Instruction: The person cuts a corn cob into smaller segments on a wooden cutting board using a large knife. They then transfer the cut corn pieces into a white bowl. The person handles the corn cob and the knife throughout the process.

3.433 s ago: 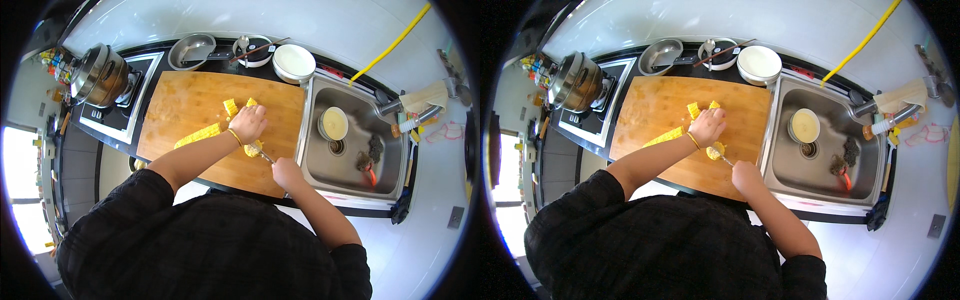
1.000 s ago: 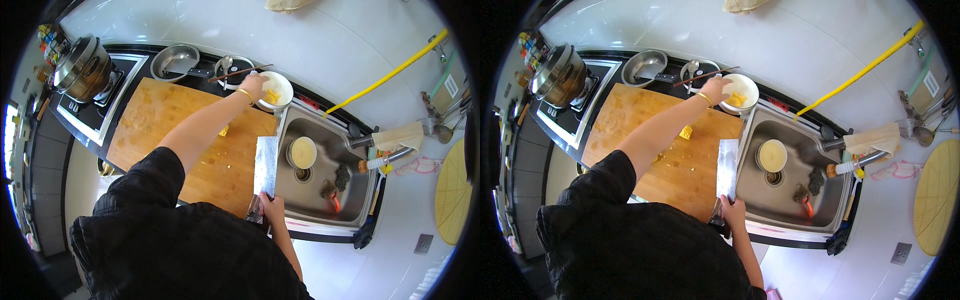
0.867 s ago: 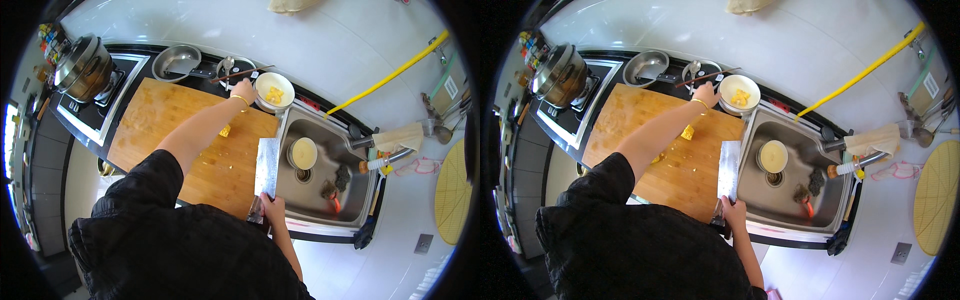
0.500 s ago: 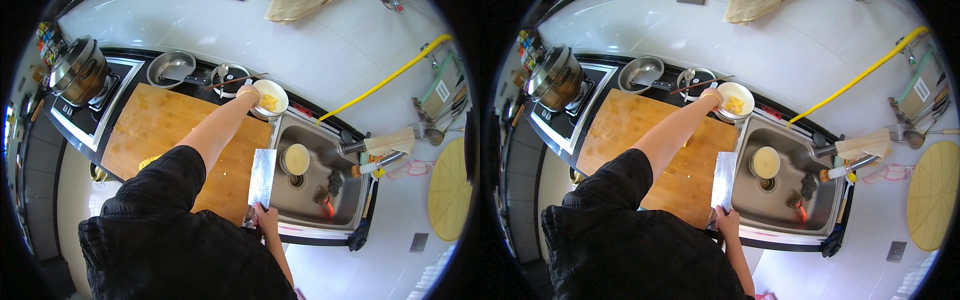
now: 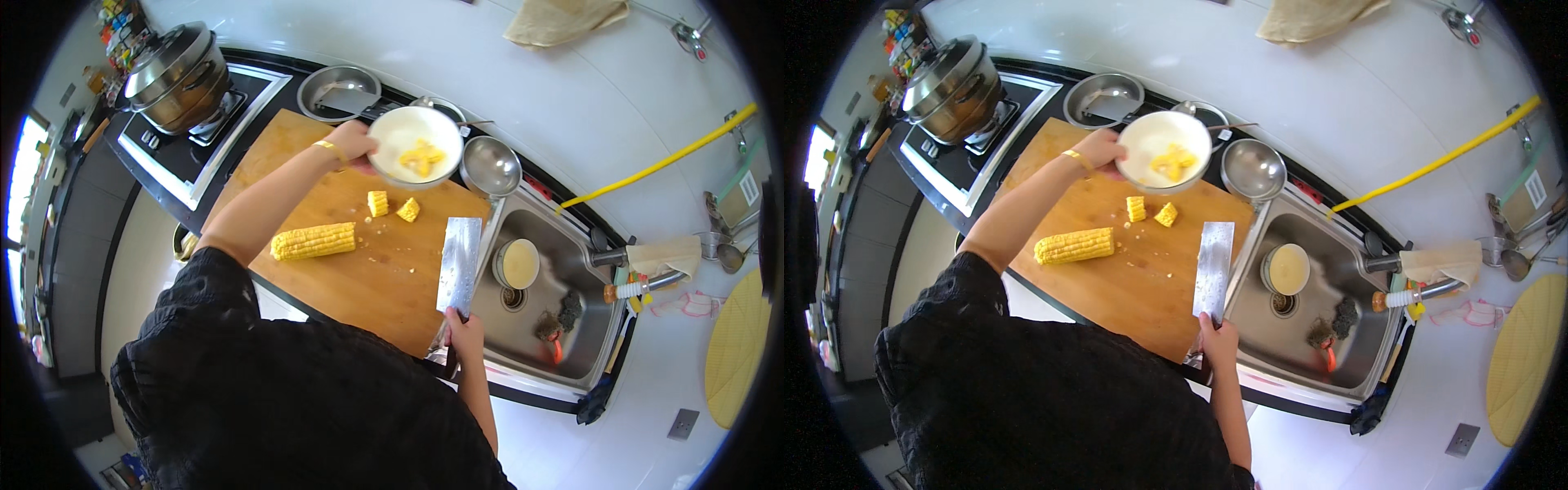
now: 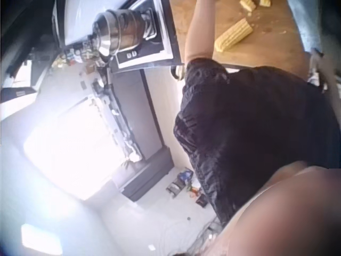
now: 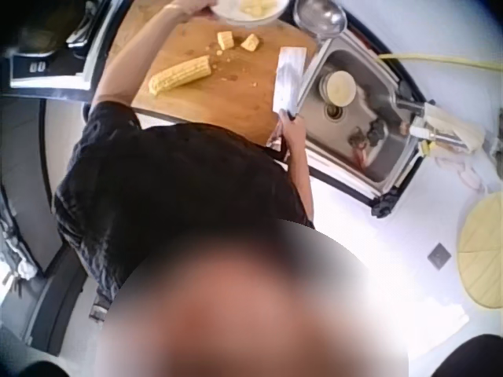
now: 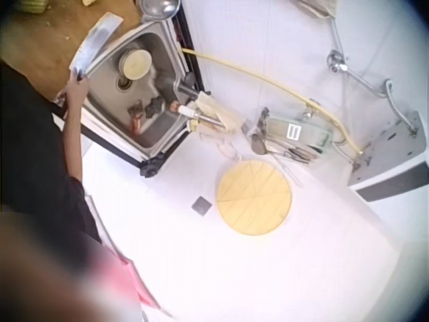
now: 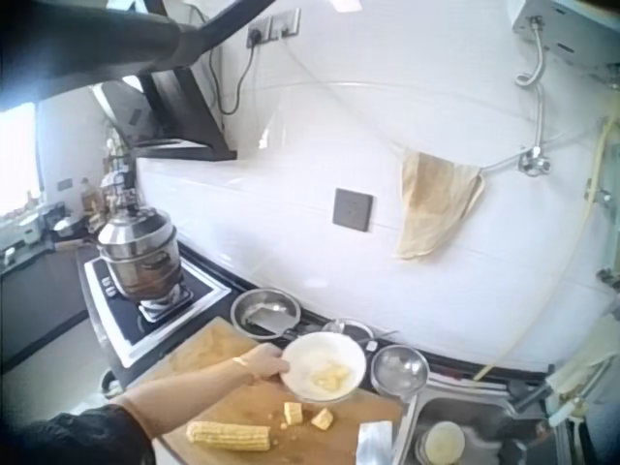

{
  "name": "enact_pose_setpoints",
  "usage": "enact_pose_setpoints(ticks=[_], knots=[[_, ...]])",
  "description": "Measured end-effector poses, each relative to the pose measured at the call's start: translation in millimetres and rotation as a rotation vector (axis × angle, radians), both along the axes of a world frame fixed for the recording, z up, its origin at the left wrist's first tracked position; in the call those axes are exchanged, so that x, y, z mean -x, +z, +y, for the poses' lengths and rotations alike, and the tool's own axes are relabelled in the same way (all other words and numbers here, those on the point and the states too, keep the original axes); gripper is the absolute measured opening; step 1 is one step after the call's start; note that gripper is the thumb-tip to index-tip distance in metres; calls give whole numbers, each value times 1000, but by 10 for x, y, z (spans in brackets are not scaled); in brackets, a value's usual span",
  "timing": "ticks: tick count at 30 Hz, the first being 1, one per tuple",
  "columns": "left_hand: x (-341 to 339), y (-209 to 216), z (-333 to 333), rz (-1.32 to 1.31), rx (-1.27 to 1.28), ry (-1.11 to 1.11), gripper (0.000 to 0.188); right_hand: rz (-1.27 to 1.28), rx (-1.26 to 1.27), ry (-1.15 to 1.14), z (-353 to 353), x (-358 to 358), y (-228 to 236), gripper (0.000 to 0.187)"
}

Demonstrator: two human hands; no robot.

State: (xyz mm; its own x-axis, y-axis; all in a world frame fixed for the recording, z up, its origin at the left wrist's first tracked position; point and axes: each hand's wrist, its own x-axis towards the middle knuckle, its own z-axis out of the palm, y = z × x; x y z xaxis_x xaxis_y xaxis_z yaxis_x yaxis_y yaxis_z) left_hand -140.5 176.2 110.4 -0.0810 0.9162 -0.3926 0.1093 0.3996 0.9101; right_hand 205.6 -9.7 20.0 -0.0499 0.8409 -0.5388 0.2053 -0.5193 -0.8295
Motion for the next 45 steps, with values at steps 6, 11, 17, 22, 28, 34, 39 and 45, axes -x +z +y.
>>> enact_pose_setpoints(ticks=[6, 11, 17, 22, 28, 34, 39, 45], knots=[[1038, -470, -886, 100, 135, 286, 17, 63, -45, 18, 92, 229, 54, 30], [1239, -832, -1082, 80, 145, 448, 18, 68, -31, -10, 70, 374, 78, 29], [779, -394, -1177, 1318, -257, 212, 37, 62, -76, 0, -42, 404, 110, 27], [-356, -504, -891, 1229, -442, -363, 36, 51, -64, 16, -132, 402, 128, 27], [-673, -873, -639, 1331, -326, -505, 39, 21, -78, -1, -242, 222, 199, 28], [-927, -1162, -1355, 448, -567, -364, 43, -70, -135, 91, -265, 59, 164, 29], [-1007, -1399, -1651, 416, -708, -299, 46, -332, -239, 287, -216, -68, 148, 34], [-776, -739, -1628, 548, -734, 122, 25, -586, -420, 535, -63, 84, 360, 31]])
